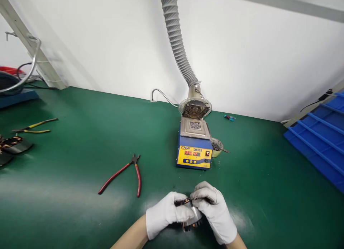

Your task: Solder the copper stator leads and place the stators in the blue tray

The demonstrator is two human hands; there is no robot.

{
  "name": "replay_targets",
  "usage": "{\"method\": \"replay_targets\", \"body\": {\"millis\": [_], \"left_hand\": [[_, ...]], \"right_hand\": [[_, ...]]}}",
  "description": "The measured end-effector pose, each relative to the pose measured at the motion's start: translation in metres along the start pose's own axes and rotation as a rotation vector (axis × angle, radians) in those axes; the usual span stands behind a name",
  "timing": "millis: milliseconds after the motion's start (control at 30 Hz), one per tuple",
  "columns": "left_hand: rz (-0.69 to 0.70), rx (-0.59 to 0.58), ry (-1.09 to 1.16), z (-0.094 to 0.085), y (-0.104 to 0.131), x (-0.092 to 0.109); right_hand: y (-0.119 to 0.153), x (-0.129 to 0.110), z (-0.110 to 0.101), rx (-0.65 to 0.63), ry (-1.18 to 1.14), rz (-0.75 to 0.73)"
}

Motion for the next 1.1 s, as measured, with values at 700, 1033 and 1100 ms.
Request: {"method": "replay_targets", "body": {"millis": [700, 1033, 1100], "left_hand": [[0.004, 0.335, -0.626, -0.021, 0.013, 0.019], [0.083, 0.406, -0.216, -0.025, 0.020, 0.036], [0.058, 0.500, -0.091, -0.035, 0.025, 0.030]], "right_hand": [[0.023, 0.056, 0.072, -0.051, -1.324, 0.375], [0.023, 0.047, 0.072, -0.094, -1.343, 0.336], [0.024, 0.045, 0.074, -0.162, -1.342, 0.379]]}}
Point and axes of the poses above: each hand's wrist, its own y-axis away from the middle knuckle, its own z-axis out of the palm, x = y × z, the point moved 6 cm from there along -y, towards the middle knuckle, and after that the axes turned 13 degrees about -x, right-handed, at the moved point
